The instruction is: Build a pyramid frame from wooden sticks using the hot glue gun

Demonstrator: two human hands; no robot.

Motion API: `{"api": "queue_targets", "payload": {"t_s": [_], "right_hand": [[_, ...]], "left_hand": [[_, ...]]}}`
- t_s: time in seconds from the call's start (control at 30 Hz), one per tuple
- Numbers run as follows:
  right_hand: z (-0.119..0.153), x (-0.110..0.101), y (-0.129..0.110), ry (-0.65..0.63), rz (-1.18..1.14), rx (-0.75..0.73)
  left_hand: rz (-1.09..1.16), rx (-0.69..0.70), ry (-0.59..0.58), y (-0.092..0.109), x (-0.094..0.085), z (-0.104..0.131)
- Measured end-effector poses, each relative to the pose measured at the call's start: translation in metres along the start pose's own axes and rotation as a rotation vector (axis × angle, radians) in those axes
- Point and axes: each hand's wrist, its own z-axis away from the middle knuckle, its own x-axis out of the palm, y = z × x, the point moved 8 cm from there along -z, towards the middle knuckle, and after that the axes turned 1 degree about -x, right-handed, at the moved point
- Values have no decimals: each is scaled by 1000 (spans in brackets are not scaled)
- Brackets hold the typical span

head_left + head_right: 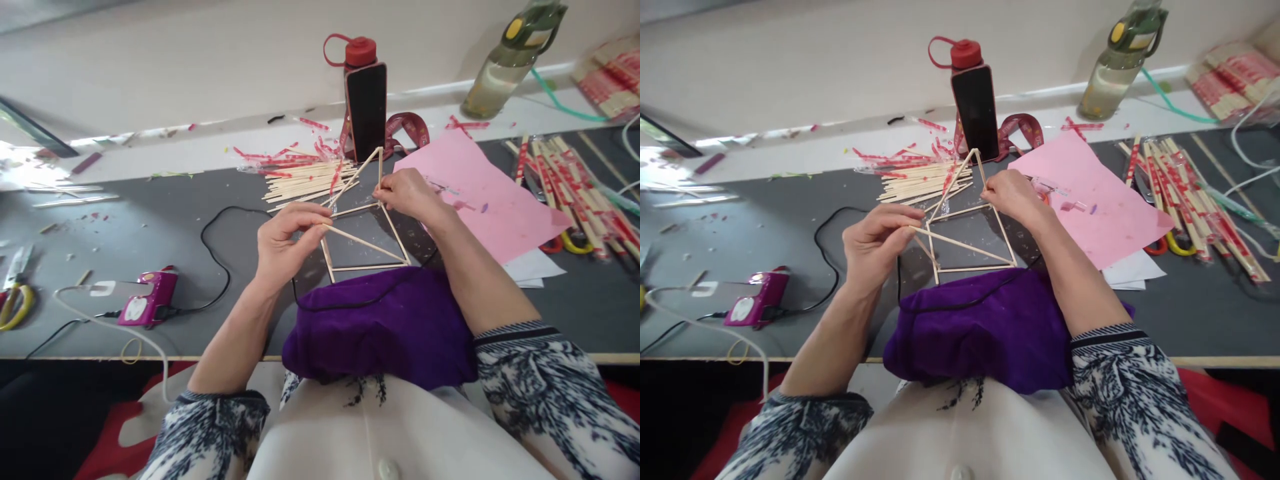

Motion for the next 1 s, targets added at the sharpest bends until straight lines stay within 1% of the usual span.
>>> {"api": "queue_targets", "payload": {"t_s": [0.17, 0.37, 0.6, 0.73, 0.87, 1.0], "right_hand": [[-1, 1, -1, -11, -6, -30], [0, 3, 2, -37, -106, -6], [4, -7, 1, 19, -140, -28], [4, -13, 3, 63, -133, -1], [5, -17, 4, 43, -129, 6], [5, -18, 7, 22, -134, 14]], "left_hand": [[62, 1, -11, -4, 5, -7], [102, -33, -23, -7, 8, -8], [161, -119, -54, -13, 10, -8], [188, -146, -92, -16, 15, -9], [203, -136, -100, -17, 18, -8], [167, -118, -90, -12, 18, -6]]}}
